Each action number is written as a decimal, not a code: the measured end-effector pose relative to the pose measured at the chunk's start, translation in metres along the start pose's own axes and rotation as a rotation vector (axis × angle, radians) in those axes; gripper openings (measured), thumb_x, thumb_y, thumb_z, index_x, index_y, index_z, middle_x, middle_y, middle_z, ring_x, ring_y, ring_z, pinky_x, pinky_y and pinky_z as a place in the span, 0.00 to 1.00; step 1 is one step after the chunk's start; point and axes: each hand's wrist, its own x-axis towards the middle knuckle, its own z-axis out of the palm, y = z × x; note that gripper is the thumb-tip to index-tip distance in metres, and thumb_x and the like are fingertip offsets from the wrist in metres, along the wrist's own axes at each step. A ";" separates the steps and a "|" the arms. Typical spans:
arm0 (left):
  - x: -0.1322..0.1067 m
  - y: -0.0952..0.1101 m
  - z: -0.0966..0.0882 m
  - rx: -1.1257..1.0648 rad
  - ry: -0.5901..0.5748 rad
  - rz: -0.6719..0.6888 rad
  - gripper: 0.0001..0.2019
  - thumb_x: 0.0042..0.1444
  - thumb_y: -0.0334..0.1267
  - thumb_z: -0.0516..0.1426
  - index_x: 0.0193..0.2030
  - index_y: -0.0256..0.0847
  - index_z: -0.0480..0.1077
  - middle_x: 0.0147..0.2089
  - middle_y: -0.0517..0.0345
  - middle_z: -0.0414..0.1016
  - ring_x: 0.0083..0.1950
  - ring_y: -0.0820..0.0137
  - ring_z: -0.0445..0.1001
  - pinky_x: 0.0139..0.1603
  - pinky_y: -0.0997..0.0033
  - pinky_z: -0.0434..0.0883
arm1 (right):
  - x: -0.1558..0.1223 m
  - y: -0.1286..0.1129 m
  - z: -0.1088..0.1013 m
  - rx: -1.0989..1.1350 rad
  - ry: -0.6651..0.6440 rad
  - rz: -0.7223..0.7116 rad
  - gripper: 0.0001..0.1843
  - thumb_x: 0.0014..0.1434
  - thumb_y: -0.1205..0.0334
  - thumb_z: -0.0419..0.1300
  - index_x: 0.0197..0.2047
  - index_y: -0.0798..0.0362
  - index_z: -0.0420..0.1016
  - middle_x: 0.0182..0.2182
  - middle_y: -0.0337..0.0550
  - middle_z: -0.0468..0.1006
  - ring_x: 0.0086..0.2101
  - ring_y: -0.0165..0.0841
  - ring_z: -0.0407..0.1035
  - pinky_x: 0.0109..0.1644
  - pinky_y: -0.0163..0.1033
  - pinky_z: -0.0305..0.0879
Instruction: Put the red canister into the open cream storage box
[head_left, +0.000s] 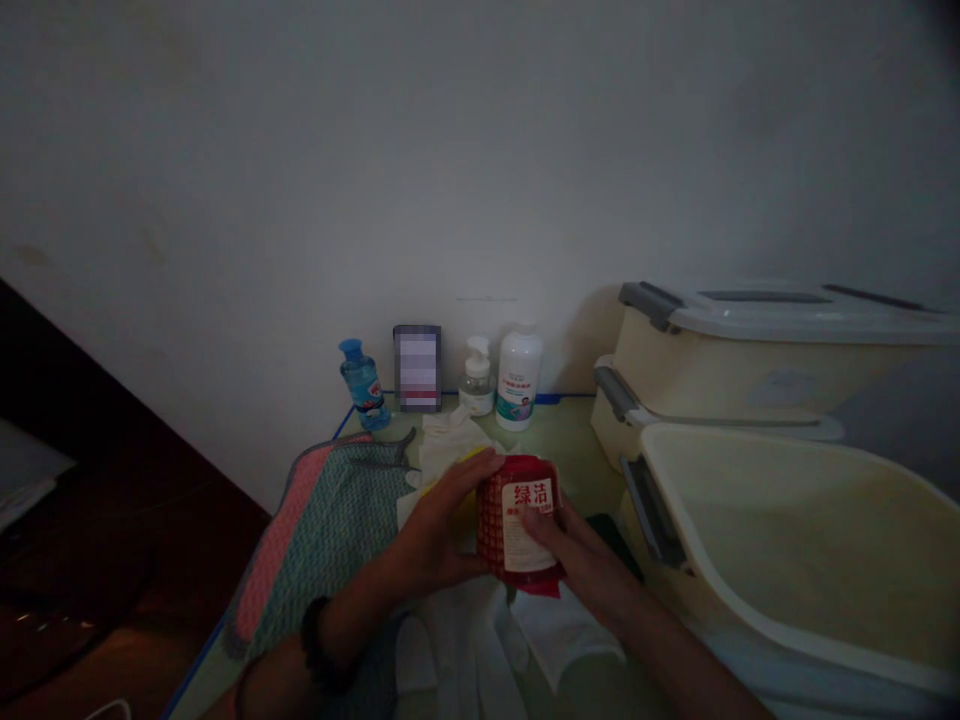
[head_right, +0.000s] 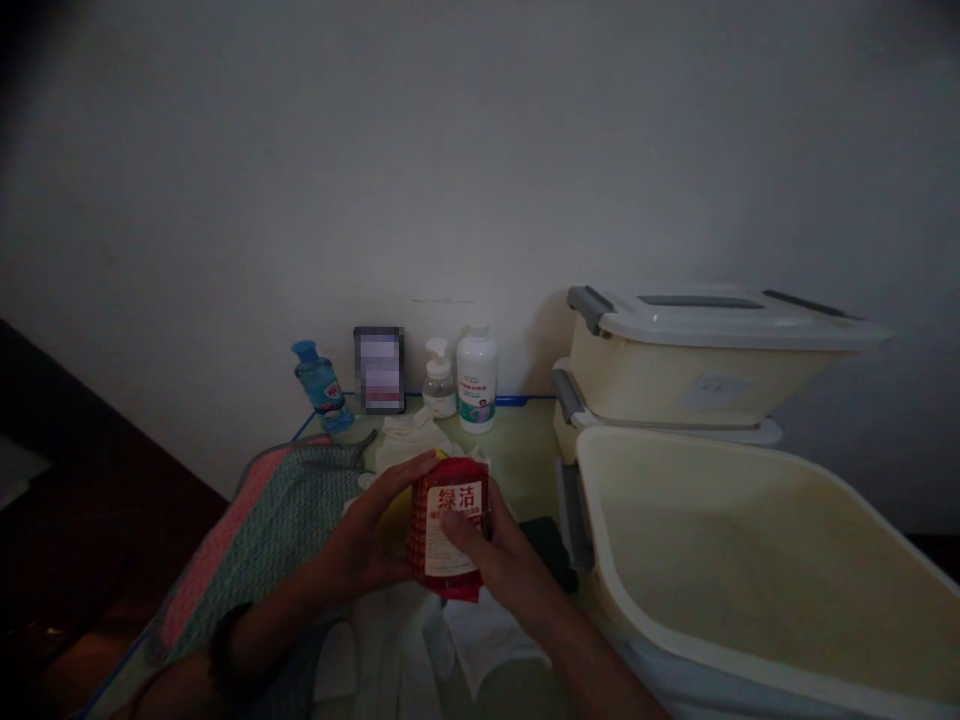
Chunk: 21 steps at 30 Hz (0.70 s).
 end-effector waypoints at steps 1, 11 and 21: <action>-0.001 -0.002 0.000 0.036 0.000 0.022 0.44 0.43 0.37 0.67 0.64 0.56 0.49 0.63 0.51 0.57 0.63 0.55 0.57 0.63 0.51 0.56 | 0.000 -0.001 0.002 -0.004 -0.002 0.011 0.30 0.53 0.48 0.62 0.56 0.49 0.63 0.48 0.47 0.75 0.47 0.41 0.70 0.53 0.50 0.65; 0.000 -0.024 0.001 0.182 -0.139 -0.047 0.45 0.46 0.41 0.64 0.66 0.46 0.42 0.63 0.43 0.55 0.63 0.52 0.57 0.62 0.46 0.57 | -0.011 -0.019 0.031 -0.234 0.028 -0.218 0.28 0.54 0.55 0.62 0.55 0.49 0.59 0.52 0.46 0.71 0.50 0.37 0.67 0.54 0.44 0.63; -0.002 -0.010 -0.003 0.236 0.086 0.134 0.43 0.50 0.39 0.61 0.67 0.48 0.38 0.60 0.45 0.59 0.60 0.56 0.62 0.56 0.53 0.64 | -0.023 -0.042 0.029 -0.326 -0.010 -0.285 0.22 0.62 0.53 0.53 0.58 0.45 0.55 0.57 0.43 0.66 0.54 0.34 0.63 0.57 0.42 0.60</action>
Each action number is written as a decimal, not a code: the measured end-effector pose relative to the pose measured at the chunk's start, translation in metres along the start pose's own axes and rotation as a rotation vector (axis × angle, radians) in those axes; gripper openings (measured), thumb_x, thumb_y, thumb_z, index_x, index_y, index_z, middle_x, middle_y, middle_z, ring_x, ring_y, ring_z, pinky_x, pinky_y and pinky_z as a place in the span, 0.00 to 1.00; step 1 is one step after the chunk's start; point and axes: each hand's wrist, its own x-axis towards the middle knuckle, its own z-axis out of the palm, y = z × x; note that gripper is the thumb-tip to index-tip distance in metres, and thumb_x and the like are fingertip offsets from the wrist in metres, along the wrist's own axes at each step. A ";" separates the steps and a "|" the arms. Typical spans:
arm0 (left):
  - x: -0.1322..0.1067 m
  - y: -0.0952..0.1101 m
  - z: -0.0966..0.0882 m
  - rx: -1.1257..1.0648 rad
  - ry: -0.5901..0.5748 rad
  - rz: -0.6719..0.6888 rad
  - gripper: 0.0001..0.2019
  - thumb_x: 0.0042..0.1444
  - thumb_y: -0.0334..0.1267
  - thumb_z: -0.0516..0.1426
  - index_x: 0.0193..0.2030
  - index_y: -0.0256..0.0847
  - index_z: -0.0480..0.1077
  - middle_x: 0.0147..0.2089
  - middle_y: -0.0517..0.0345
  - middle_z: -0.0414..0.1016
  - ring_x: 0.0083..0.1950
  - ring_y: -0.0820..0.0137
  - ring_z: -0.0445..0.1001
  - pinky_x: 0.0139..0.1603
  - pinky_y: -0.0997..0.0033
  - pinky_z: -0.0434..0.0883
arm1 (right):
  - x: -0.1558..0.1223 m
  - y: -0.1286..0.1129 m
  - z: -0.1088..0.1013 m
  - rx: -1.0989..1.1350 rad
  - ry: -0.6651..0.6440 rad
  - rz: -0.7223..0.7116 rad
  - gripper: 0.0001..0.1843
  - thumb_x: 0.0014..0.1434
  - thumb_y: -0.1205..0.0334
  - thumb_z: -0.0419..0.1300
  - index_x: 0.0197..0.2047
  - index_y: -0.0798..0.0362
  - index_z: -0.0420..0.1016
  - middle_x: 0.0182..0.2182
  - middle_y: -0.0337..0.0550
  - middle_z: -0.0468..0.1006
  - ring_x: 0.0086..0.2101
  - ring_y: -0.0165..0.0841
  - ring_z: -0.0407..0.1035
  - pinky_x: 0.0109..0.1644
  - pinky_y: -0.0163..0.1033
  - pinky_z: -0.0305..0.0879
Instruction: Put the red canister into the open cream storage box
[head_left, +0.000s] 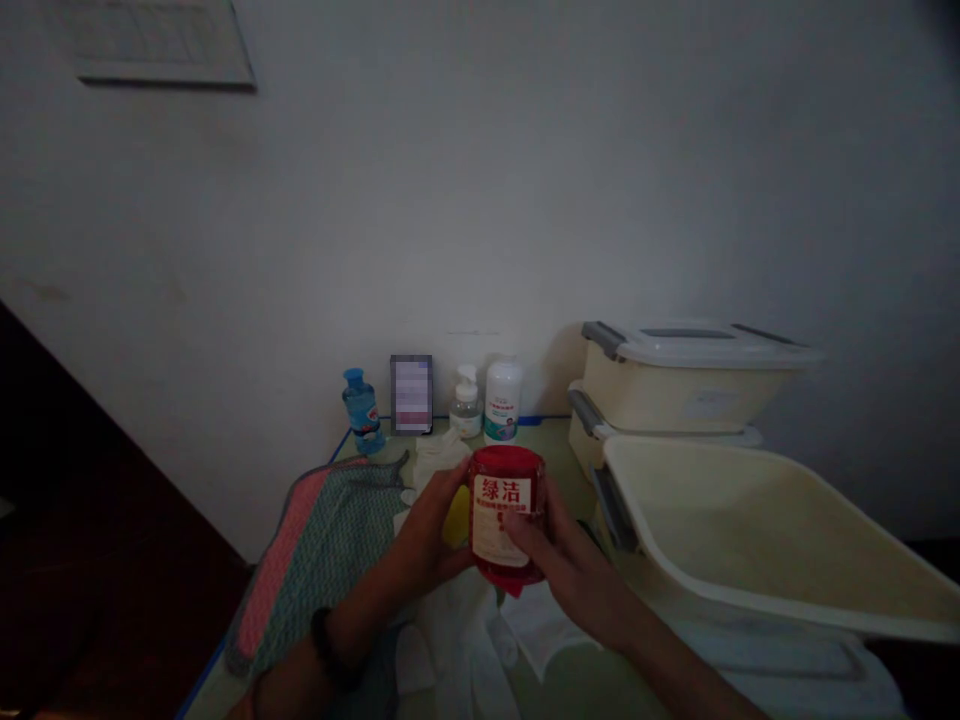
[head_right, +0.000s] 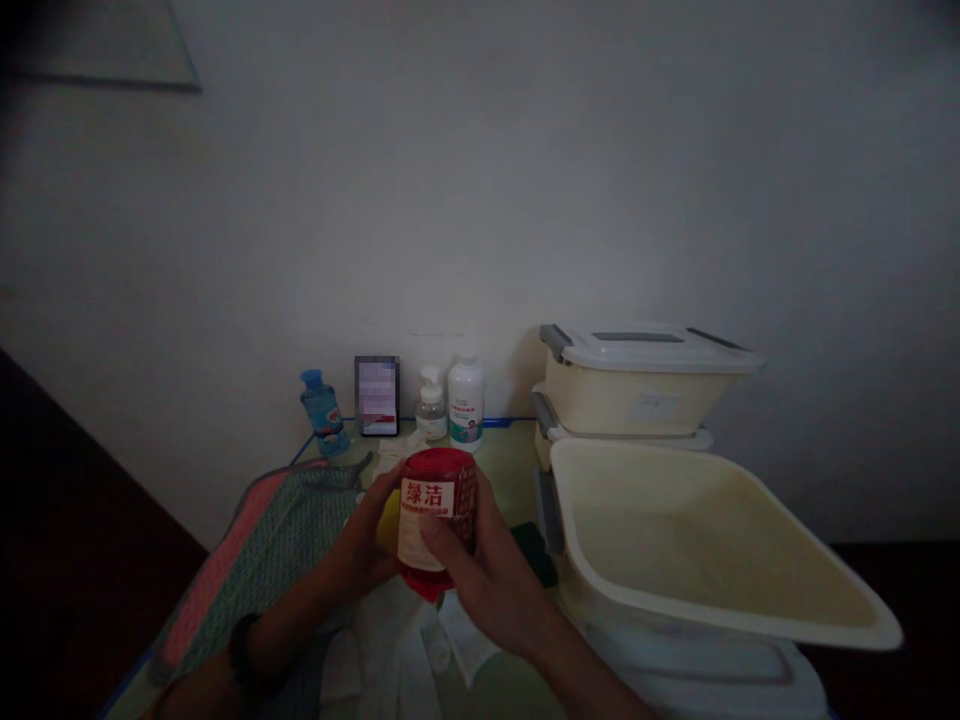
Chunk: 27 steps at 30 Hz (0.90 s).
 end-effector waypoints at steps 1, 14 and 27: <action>0.000 0.000 0.000 0.008 -0.005 -0.005 0.43 0.51 0.39 0.60 0.67 0.48 0.38 0.60 0.45 0.60 0.59 0.57 0.62 0.56 0.54 0.64 | -0.001 -0.002 0.000 -0.019 -0.008 -0.015 0.24 0.61 0.53 0.54 0.59 0.46 0.54 0.57 0.44 0.66 0.54 0.34 0.63 0.58 0.43 0.60; 0.000 -0.001 0.004 -0.005 -0.001 -0.155 0.28 0.53 0.36 0.58 0.60 0.43 0.55 0.52 0.48 0.68 0.51 0.61 0.69 0.50 0.59 0.69 | 0.018 0.029 0.001 0.050 0.118 0.018 0.29 0.51 0.52 0.63 0.53 0.52 0.61 0.47 0.47 0.74 0.46 0.41 0.69 0.52 0.48 0.64; -0.004 0.001 0.006 -0.016 0.049 -0.045 0.21 0.62 0.33 0.48 0.62 0.49 0.55 0.50 0.49 0.67 0.50 0.66 0.69 0.48 0.64 0.71 | 0.005 0.050 0.003 0.201 0.341 -0.016 0.42 0.54 0.46 0.59 0.64 0.45 0.41 0.58 0.48 0.64 0.53 0.38 0.65 0.55 0.44 0.63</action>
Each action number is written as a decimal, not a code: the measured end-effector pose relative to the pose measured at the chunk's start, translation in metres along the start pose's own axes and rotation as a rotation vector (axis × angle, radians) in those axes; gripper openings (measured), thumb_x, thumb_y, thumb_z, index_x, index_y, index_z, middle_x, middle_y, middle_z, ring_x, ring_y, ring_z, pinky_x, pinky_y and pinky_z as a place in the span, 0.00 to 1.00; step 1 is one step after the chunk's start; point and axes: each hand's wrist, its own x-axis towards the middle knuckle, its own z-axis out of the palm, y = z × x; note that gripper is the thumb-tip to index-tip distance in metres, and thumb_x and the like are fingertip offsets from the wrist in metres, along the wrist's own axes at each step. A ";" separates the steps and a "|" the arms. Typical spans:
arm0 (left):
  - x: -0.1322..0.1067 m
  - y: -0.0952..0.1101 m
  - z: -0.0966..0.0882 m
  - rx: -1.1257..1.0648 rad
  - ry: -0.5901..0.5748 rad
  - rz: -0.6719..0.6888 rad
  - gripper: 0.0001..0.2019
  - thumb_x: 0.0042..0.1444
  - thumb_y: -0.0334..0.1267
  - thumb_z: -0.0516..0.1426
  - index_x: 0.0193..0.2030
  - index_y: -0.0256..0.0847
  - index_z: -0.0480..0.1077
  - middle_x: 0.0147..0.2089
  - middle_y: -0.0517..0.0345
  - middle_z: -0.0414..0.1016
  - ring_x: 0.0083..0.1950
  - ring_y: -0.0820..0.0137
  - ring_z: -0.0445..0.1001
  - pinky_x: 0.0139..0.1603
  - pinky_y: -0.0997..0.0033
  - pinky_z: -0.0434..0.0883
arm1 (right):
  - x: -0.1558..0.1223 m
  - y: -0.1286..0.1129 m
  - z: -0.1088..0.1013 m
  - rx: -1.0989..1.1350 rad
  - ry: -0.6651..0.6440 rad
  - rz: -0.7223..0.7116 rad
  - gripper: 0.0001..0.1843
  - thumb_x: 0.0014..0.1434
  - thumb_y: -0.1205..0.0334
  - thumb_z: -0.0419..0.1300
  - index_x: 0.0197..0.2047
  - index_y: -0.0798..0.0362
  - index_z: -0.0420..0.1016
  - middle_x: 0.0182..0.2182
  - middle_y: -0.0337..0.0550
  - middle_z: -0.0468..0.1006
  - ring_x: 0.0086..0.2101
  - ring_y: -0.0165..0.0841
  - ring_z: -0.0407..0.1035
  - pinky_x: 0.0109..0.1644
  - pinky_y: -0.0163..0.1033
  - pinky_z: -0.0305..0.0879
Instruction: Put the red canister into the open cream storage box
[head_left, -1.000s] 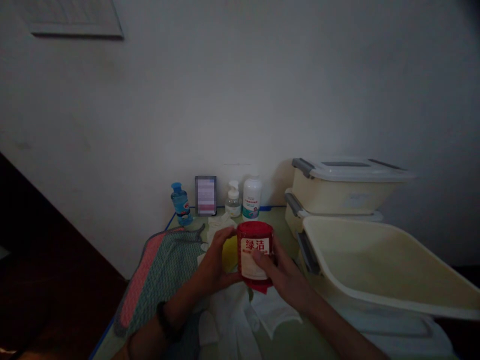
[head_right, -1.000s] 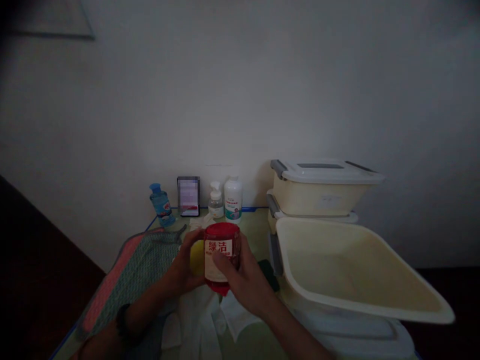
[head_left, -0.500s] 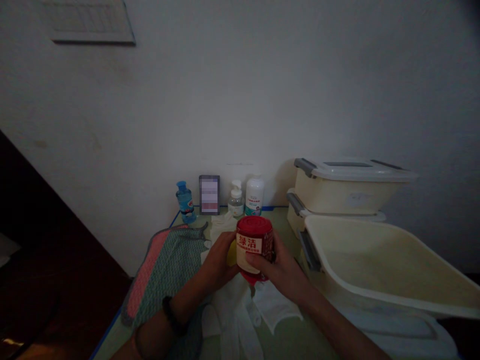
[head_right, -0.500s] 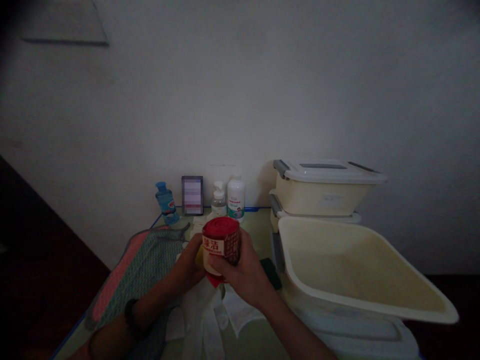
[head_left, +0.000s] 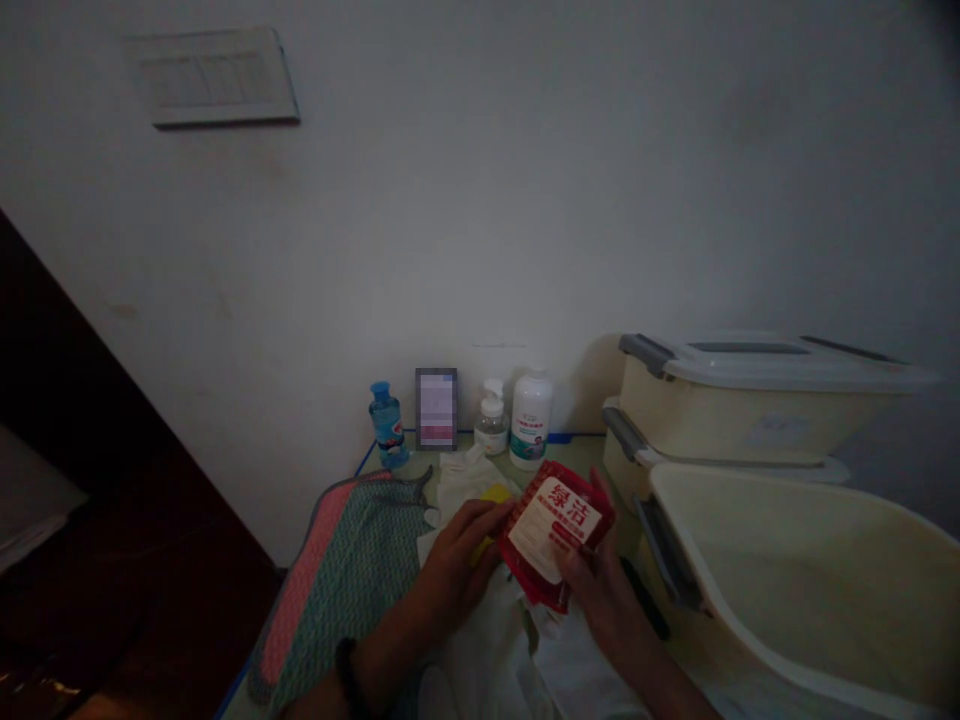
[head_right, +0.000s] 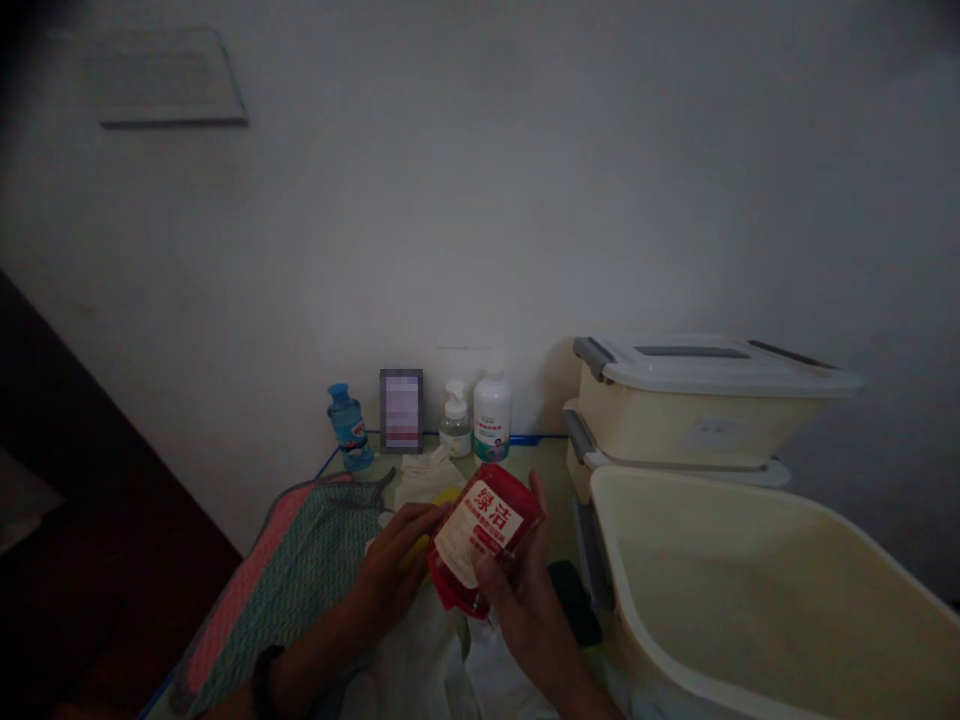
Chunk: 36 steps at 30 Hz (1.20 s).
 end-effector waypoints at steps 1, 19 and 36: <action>0.000 0.000 0.000 -0.009 0.008 -0.005 0.20 0.63 0.33 0.47 0.62 0.48 0.56 0.50 0.49 0.68 0.49 0.66 0.70 0.48 0.64 0.71 | -0.002 -0.003 0.001 -0.025 -0.019 -0.027 0.41 0.55 0.47 0.59 0.63 0.45 0.40 0.58 0.49 0.64 0.52 0.37 0.66 0.54 0.43 0.64; 0.012 -0.005 -0.010 0.111 -0.148 -0.097 0.11 0.60 0.36 0.49 0.40 0.42 0.72 0.33 0.55 0.76 0.33 0.69 0.74 0.34 0.71 0.72 | -0.004 -0.126 -0.012 -0.899 -0.054 -0.525 0.31 0.45 0.52 0.68 0.48 0.45 0.57 0.48 0.46 0.69 0.45 0.42 0.68 0.45 0.44 0.69; 0.092 0.057 0.061 -0.218 -0.324 -0.110 0.20 0.62 0.42 0.48 0.60 0.45 0.57 0.56 0.49 0.63 0.53 0.66 0.67 0.51 0.62 0.70 | 0.019 -0.165 -0.128 -0.891 0.019 -0.271 0.30 0.45 0.52 0.68 0.46 0.47 0.56 0.42 0.44 0.72 0.34 0.37 0.73 0.32 0.41 0.74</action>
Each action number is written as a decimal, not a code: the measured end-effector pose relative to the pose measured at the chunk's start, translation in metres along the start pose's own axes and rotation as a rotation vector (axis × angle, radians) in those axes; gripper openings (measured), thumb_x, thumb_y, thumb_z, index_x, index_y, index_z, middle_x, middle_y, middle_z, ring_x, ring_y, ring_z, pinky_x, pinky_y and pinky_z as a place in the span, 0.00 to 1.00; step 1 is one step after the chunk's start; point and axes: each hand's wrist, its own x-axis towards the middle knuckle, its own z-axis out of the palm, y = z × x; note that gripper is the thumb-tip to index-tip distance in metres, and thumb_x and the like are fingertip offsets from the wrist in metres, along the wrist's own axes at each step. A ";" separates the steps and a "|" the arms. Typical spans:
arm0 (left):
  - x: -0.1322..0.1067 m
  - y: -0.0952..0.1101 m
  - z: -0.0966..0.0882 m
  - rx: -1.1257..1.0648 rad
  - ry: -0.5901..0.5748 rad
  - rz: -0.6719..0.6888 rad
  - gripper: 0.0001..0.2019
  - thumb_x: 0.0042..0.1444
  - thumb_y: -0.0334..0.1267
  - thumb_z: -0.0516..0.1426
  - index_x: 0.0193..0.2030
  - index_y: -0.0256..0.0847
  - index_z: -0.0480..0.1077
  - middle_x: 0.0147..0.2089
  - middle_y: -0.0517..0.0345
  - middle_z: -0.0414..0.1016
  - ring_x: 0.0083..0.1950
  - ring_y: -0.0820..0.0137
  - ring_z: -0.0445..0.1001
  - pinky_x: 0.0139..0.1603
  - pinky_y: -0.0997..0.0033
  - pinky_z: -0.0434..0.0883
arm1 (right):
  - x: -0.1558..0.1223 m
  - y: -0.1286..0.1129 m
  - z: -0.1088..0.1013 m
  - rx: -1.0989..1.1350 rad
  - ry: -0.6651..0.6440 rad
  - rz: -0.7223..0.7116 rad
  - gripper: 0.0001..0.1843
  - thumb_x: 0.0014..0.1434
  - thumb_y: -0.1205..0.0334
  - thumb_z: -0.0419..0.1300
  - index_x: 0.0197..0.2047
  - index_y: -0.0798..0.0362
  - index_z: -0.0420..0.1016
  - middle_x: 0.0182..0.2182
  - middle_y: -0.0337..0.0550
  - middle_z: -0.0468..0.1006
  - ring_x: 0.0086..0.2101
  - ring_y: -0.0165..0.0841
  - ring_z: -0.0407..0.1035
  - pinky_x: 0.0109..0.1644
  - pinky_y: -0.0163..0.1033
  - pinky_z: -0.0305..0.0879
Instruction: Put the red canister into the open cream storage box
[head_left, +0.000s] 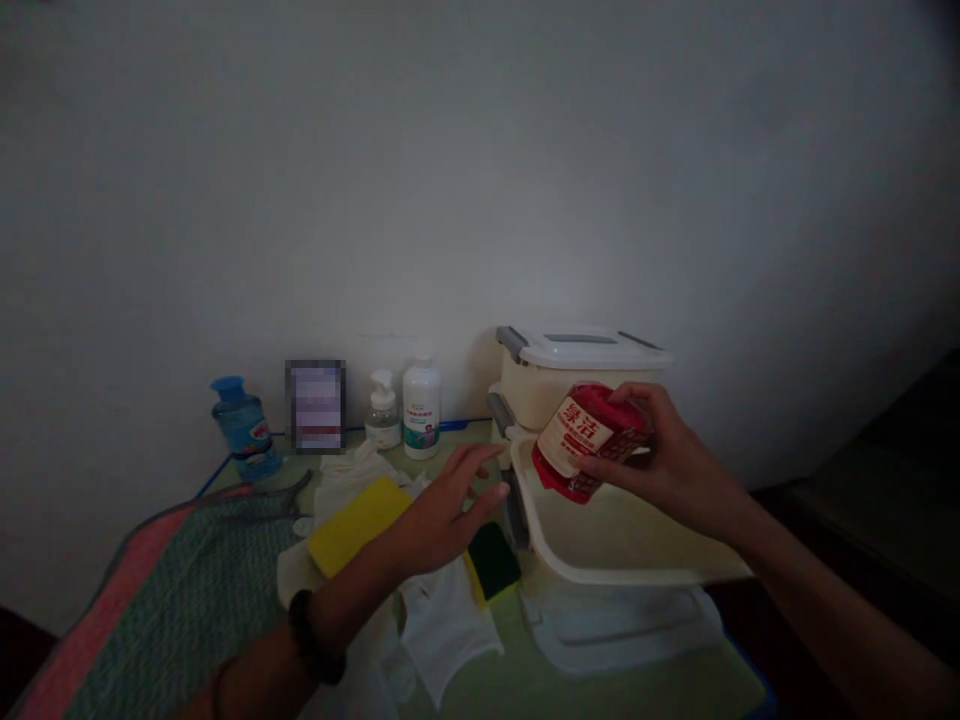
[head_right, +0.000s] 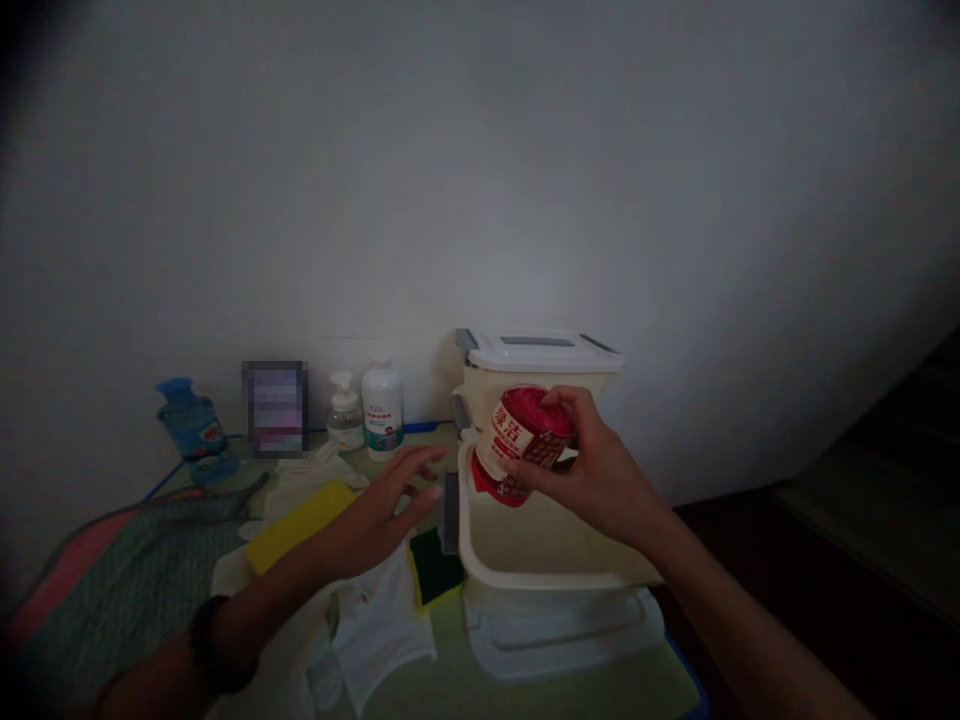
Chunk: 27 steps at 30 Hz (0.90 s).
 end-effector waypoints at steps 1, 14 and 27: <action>0.005 0.000 0.005 -0.014 -0.001 0.011 0.20 0.62 0.42 0.48 0.61 0.46 0.56 0.58 0.49 0.61 0.56 0.65 0.65 0.55 0.60 0.67 | -0.001 0.004 -0.001 -0.030 -0.023 -0.007 0.30 0.45 0.51 0.68 0.45 0.47 0.56 0.42 0.44 0.72 0.35 0.37 0.73 0.33 0.41 0.73; 0.005 -0.005 0.025 -0.140 -0.032 -0.025 0.19 0.64 0.41 0.46 0.61 0.47 0.57 0.56 0.50 0.62 0.59 0.66 0.63 0.62 0.59 0.60 | 0.007 0.041 0.010 -0.510 -0.481 -0.142 0.24 0.42 0.57 0.68 0.41 0.50 0.62 0.41 0.45 0.71 0.40 0.39 0.67 0.42 0.43 0.66; 0.002 -0.009 0.028 -0.173 -0.055 -0.085 0.20 0.64 0.43 0.46 0.62 0.47 0.55 0.54 0.51 0.65 0.55 0.65 0.66 0.54 0.62 0.67 | 0.004 0.061 -0.004 -0.524 -0.572 -0.070 0.22 0.50 0.58 0.62 0.48 0.50 0.65 0.49 0.48 0.67 0.46 0.41 0.66 0.49 0.46 0.65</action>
